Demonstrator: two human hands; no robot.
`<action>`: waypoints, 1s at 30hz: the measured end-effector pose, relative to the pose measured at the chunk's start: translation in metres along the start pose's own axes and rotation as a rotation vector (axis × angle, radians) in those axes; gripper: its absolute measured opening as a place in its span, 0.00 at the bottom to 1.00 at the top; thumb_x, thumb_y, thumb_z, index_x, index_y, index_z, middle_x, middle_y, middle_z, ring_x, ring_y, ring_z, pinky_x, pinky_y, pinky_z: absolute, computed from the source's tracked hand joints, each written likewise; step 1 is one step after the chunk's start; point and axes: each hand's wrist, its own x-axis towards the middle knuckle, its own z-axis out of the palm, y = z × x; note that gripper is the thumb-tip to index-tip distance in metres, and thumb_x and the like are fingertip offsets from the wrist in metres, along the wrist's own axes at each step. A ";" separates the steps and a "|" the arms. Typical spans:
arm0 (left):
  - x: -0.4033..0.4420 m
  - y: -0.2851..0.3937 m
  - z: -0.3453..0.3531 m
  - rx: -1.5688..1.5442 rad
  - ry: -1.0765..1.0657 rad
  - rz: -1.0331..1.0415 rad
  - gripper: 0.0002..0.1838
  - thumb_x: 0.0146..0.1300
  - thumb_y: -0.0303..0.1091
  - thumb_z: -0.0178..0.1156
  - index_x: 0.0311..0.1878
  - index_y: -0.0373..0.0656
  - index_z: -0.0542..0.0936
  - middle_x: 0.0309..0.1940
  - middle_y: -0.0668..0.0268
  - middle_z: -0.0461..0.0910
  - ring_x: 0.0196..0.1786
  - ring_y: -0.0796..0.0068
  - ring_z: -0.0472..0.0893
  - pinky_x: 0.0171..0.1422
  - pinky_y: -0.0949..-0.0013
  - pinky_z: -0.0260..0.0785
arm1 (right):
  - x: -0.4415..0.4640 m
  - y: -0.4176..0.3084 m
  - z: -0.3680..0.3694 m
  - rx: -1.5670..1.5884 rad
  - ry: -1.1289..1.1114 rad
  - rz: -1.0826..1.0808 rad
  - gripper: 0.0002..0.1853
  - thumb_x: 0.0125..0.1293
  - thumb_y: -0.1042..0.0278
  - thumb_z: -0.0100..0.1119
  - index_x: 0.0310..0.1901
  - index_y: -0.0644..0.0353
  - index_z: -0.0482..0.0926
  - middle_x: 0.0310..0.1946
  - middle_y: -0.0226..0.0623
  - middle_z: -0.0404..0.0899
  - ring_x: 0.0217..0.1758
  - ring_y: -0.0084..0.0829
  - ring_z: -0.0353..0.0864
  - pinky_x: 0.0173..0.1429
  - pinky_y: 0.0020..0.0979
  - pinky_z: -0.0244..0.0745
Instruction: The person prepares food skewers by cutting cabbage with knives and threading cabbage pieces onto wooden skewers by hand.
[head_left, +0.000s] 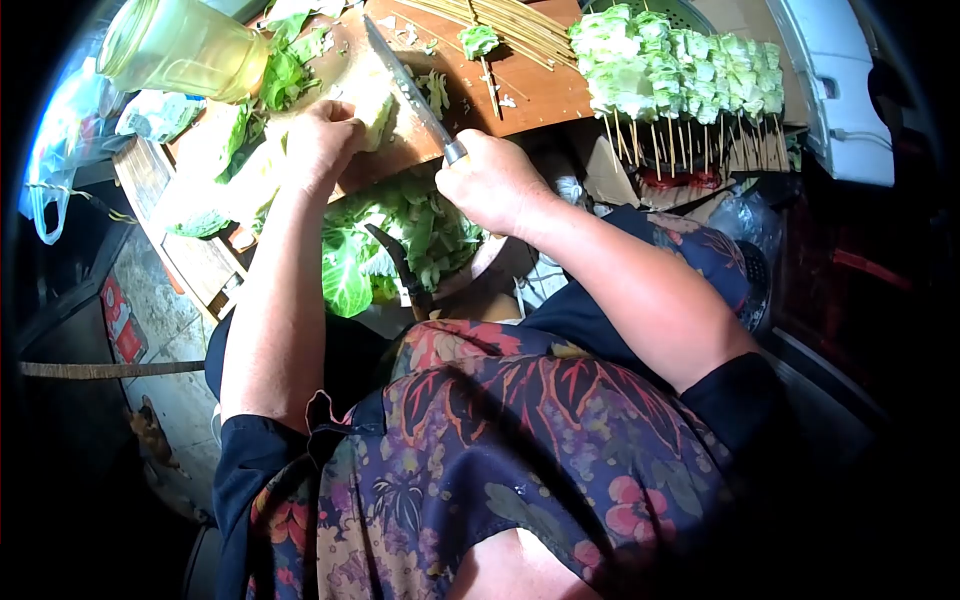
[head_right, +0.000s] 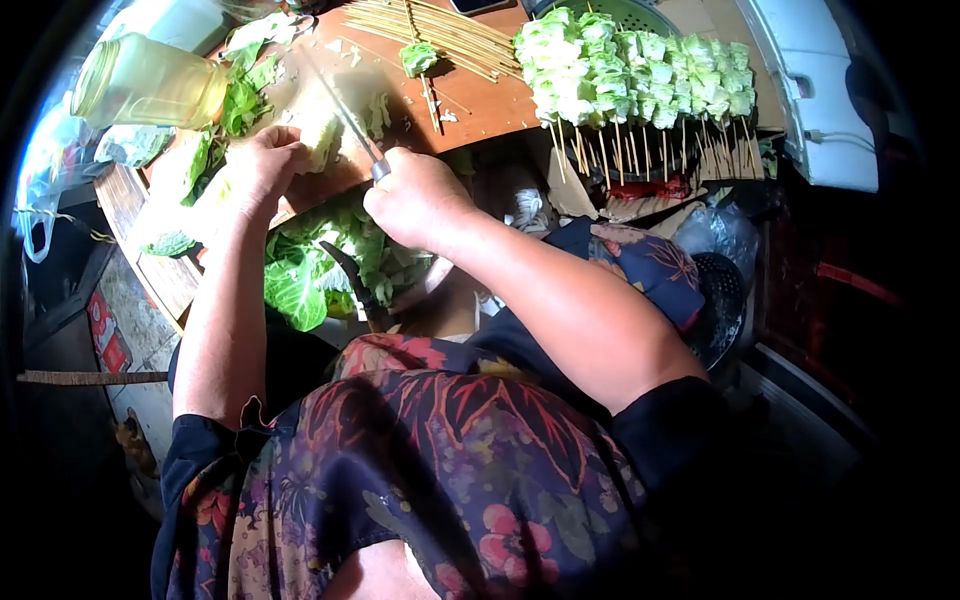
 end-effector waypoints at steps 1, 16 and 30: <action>0.002 0.000 0.002 0.158 0.028 0.100 0.13 0.56 0.29 0.62 0.45 0.40 0.81 0.34 0.62 0.82 0.37 0.73 0.81 0.45 0.71 0.74 | -0.001 0.001 0.000 -0.013 0.005 -0.062 0.14 0.56 0.60 0.55 0.34 0.65 0.73 0.27 0.51 0.78 0.33 0.51 0.79 0.41 0.43 0.73; -0.009 0.014 0.014 0.317 0.034 0.015 0.20 0.57 0.47 0.66 0.37 0.37 0.82 0.32 0.53 0.83 0.42 0.61 0.84 0.51 0.63 0.73 | -0.029 0.004 -0.031 -0.237 -0.204 -0.067 0.13 0.56 0.63 0.56 0.35 0.66 0.72 0.30 0.55 0.78 0.39 0.56 0.78 0.46 0.46 0.73; -0.003 0.014 0.017 0.057 -0.025 -0.091 0.14 0.60 0.38 0.66 0.36 0.35 0.79 0.25 0.63 0.82 0.26 0.76 0.82 0.31 0.73 0.75 | -0.024 -0.001 -0.044 -0.228 -0.257 -0.078 0.11 0.56 0.66 0.54 0.35 0.65 0.73 0.29 0.54 0.77 0.37 0.53 0.78 0.44 0.45 0.73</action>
